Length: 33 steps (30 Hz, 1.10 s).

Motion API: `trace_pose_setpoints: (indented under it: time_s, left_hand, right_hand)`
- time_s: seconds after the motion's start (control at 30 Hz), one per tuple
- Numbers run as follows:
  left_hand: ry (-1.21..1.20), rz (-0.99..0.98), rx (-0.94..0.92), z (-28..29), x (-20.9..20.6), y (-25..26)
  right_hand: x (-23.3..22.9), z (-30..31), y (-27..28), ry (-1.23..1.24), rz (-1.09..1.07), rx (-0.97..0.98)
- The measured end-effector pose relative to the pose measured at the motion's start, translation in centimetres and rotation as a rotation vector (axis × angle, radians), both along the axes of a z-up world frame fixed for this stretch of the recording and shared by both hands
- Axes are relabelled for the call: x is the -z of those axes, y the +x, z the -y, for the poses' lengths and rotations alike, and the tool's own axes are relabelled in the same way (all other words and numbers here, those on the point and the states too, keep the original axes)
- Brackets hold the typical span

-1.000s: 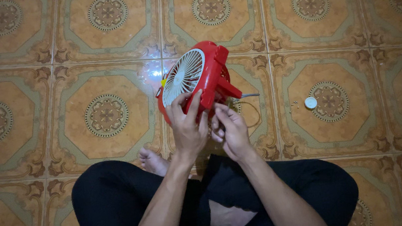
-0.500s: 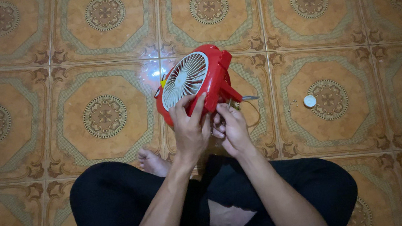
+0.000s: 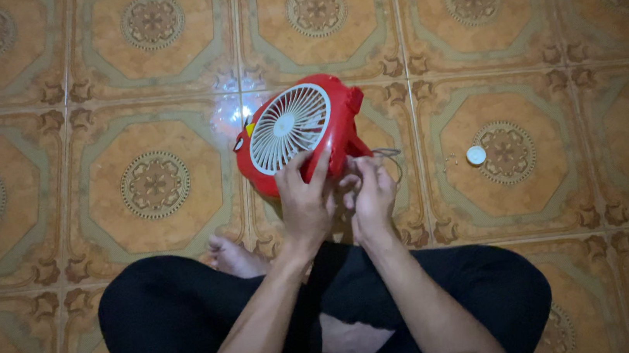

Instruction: The person disassembles a red electric fan by removing the front grille, fan blades, and rear cover using a screwdriver. They then reassemble the fan by placing the blades back, securing the rear cover, and snapping the front grille into place.

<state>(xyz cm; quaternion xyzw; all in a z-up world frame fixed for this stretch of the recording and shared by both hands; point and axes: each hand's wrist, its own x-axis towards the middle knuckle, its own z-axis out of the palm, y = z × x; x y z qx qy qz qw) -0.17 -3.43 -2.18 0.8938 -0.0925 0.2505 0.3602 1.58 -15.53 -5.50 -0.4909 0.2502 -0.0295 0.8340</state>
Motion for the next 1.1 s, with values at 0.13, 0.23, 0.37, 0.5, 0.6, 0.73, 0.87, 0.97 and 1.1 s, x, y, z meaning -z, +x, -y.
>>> trace_pose_setpoints:
  time_s: [0.13, 0.23, 0.37, 0.5, 0.6, 0.73, 0.87, 0.97, 1.1]
  left_hand:
    - [0.023, -0.026, -0.039, 0.6, 0.8, 0.3]
    - [0.031, -0.008, -0.064, 1.0, 1.3, 0.8]
    - [0.05, 0.014, -0.028, 1.8, 1.5, 1.4]
    - [0.055, -0.019, -0.009, 3.6, 1.8, 1.6]
    - [0.053, -0.039, -0.05, 5.8, 2.5, 1.9]
    - [0.119, -0.035, -0.046, 7.0, 3.9, 2.3]
    - [0.199, -0.027, -0.083, 7.9, 4.6, 2.5]
    - [0.228, -0.069, -0.105, 8.1, 4.3, 2.3]
    - [0.255, -0.089, -0.085, 8.8, 4.1, 2.0]
  right_hand:
    - [0.6, 0.6, 0.2, 0.033, 0.001, -0.006]
    - [1.1, 1.2, 0.5, 0.021, 0.025, -0.034]
    - [1.9, 2.1, 1.1, -0.01, 0.023, -0.028]
    - [2.9, 4.2, 1.3, 0.01, -0.071, -0.019]
    - [3.9, 5.5, 1.4, -0.042, -0.079, -0.019]
    - [5.2, 6.6, 1.3, -0.026, -0.143, -0.035]
    - [5.8, 7.8, 1.6, -0.023, -0.224, -0.044]
    - [5.3, 9.2, 2.1, -0.054, -0.221, 0.024]
    - [3.7, 13.2, 3.2, -0.096, -0.211, 0.021]
